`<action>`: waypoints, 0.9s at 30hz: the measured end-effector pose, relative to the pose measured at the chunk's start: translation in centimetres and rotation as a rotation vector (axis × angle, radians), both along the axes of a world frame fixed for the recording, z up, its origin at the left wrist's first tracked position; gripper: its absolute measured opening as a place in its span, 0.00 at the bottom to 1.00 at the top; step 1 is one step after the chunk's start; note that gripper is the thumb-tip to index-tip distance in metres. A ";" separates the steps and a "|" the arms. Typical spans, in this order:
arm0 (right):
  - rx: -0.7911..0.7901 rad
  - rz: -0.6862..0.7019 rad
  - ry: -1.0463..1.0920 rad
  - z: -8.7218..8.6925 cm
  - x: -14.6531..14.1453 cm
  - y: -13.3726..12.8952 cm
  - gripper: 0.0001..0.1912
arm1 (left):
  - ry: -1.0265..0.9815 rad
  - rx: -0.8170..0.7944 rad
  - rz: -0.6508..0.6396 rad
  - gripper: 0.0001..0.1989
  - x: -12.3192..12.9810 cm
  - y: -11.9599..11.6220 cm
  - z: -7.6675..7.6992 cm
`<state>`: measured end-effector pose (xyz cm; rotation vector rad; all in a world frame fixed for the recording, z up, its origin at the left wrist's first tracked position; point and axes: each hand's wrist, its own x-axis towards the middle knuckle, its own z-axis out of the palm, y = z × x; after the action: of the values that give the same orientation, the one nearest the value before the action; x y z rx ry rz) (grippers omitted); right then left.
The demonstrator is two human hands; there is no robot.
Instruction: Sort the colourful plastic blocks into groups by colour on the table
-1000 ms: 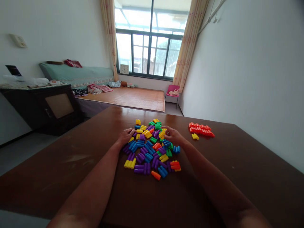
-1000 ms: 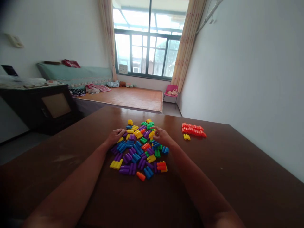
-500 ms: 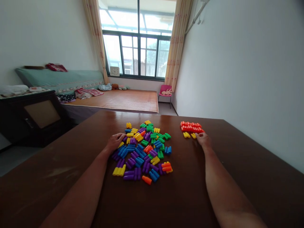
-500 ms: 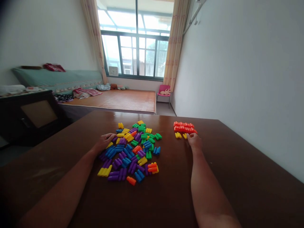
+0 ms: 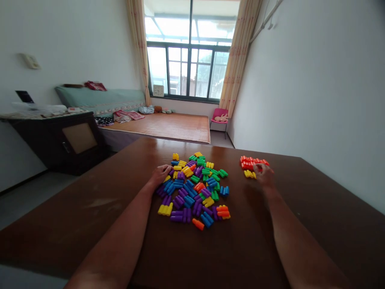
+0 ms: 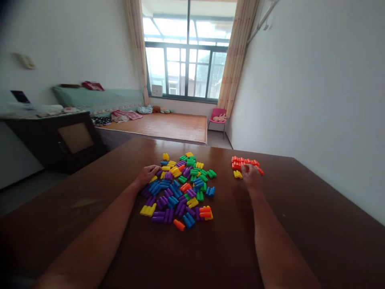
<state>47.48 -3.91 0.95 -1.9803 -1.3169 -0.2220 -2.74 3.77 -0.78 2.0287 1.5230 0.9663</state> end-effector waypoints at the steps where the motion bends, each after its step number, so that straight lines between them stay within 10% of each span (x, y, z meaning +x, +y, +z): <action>1: 0.026 0.103 -0.007 0.7 -2.0 0.3 0.18 | -0.004 -0.004 0.007 0.25 0.1 0.0 0.0; 7: -0.089 0.909 -0.160 2.4 -18.5 2.2 0.16 | -0.020 -0.013 0.021 0.25 0.5 -0.5 0.2; 13: -0.252 1.000 -0.385 2.2 -26.4 6.3 0.24 | -0.015 -0.001 0.009 0.23 0.3 -0.6 0.3; 21: -0.088 1.015 -0.088 2.5 -22.7 6.3 0.13 | 0.008 0.012 0.002 0.25 0.3 -0.3 0.0; 27: 0.114 0.500 0.220 1.3 -7.9 3.3 0.23 | 0.018 0.021 0.000 0.25 0.0 0.1 -0.2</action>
<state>39.54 -0.59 2.23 -1.4765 -1.5620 0.1527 -2.70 3.86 -0.98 2.0571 1.5290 0.9705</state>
